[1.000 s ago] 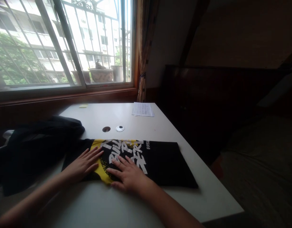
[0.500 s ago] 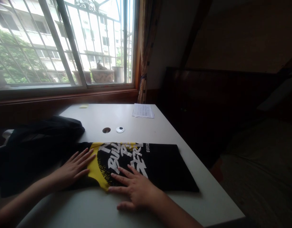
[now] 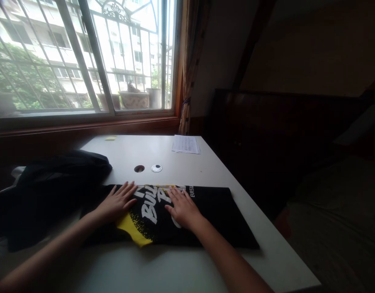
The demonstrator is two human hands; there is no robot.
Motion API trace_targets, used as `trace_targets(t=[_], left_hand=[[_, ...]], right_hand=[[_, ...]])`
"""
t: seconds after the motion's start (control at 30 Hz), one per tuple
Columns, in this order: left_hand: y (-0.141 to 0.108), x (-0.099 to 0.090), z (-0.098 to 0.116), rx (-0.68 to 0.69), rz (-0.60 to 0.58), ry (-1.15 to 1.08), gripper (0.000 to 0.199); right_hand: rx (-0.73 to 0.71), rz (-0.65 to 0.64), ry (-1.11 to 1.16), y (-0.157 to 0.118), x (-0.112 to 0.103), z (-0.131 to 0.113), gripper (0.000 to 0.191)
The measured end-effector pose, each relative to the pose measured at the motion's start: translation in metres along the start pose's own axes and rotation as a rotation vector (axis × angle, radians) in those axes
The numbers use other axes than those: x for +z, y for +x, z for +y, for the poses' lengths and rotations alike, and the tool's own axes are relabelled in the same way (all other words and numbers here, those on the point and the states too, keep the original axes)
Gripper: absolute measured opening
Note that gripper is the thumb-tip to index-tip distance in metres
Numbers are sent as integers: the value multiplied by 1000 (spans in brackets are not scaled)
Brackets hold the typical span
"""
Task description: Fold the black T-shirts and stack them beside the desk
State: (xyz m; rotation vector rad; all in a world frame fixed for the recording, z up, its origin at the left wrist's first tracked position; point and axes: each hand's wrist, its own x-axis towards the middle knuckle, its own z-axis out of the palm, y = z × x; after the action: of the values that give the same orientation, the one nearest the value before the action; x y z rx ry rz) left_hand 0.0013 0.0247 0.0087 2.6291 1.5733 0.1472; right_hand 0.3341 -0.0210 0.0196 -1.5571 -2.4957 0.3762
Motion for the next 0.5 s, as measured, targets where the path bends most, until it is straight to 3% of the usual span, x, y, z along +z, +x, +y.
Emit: trace_targets(t=[0.17,0.33,0.5], left_hand=[[6,1,-28,31,-11,-24,63],[-1,-2,-62,-42,16,-57,64],[-4,-1,-79,-64,35,-61,66]], right_hand=[[116,32,-64,-7,-4,42,74],[255,90,-120,-30,-13,97,73],[408,103,-202,-53,-18,145,74]])
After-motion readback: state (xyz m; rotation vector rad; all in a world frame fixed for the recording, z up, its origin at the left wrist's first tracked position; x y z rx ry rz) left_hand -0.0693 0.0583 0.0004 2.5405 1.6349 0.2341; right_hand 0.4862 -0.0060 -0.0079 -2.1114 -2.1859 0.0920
